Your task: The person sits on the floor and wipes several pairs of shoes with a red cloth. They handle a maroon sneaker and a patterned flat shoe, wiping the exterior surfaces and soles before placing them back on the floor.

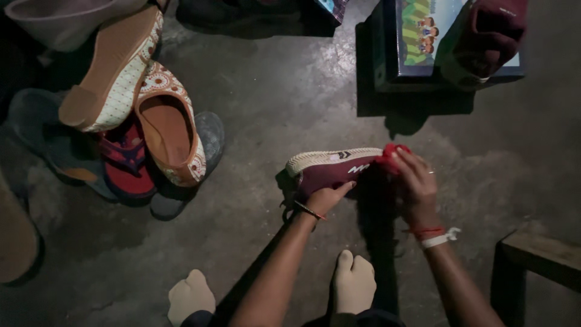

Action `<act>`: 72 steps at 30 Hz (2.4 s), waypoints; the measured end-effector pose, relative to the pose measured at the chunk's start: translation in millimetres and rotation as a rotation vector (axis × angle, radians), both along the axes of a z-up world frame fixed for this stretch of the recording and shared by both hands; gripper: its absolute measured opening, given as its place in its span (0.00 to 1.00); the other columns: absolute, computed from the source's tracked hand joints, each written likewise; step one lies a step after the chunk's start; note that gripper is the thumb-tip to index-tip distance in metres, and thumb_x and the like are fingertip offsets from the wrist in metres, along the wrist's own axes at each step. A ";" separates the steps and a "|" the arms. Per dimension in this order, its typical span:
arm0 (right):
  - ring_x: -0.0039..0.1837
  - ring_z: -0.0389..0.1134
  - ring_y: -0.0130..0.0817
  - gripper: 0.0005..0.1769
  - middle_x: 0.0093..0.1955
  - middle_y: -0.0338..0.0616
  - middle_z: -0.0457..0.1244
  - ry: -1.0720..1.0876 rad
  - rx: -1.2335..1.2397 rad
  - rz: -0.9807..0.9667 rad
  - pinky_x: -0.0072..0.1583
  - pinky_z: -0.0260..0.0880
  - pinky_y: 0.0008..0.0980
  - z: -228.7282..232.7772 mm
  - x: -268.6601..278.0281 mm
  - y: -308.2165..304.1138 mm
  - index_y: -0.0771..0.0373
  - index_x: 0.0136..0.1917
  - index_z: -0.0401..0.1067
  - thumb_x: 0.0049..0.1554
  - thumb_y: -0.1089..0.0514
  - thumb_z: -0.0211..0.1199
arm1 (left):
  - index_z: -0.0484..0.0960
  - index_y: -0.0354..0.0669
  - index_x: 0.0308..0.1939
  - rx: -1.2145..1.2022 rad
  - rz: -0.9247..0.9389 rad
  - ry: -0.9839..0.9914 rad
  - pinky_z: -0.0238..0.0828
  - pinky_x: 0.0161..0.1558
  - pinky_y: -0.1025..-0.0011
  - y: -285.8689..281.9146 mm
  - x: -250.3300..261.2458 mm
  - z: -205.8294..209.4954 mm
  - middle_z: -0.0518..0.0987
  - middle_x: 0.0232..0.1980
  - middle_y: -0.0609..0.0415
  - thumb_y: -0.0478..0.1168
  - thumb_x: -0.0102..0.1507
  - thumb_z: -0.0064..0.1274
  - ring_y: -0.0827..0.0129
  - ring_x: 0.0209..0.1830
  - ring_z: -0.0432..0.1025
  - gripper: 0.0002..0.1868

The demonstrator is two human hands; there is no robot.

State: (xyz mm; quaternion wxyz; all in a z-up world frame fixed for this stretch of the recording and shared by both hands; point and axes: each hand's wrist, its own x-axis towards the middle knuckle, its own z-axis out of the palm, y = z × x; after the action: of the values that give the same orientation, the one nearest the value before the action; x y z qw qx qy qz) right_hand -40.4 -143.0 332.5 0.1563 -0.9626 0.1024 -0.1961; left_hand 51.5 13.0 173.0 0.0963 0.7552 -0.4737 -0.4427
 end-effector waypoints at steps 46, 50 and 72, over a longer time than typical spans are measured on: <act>0.80 0.60 0.57 0.28 0.79 0.55 0.58 -0.283 0.207 -0.317 0.78 0.59 0.49 14.2 17.3 38.2 0.64 0.76 0.66 0.63 0.71 0.52 | 0.69 0.34 0.70 -1.109 1.407 2.229 0.57 0.72 0.53 -10.0 -12.0 127.8 0.71 0.71 0.43 0.55 0.68 0.49 0.50 0.72 0.64 0.33; 0.75 0.65 0.52 0.23 0.74 0.51 0.62 -0.216 0.531 -0.502 0.75 0.64 0.45 32.8 9.5 28.3 0.61 0.71 0.70 0.63 0.66 0.55 | 0.70 0.38 0.69 -1.156 1.636 2.170 0.58 0.70 0.49 -6.4 1.3 154.9 0.71 0.70 0.42 0.58 0.66 0.47 0.49 0.69 0.65 0.35; 0.77 0.59 0.58 0.29 0.73 0.57 0.61 -0.166 0.165 0.199 0.76 0.57 0.51 63.0 70.2 26.2 0.62 0.66 0.73 0.50 0.67 0.71 | 0.71 0.42 0.69 -1.125 1.468 2.020 0.67 0.56 0.59 0.4 -7.3 166.4 0.78 0.61 0.51 0.66 0.74 0.43 0.58 0.59 0.72 0.34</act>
State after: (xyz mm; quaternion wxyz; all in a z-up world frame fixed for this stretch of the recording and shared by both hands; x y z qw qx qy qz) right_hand 29.8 -116.8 395.5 0.2613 -0.9324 0.0091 -0.2496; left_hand 44.2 13.4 339.4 0.8980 0.0413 0.1934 -0.3930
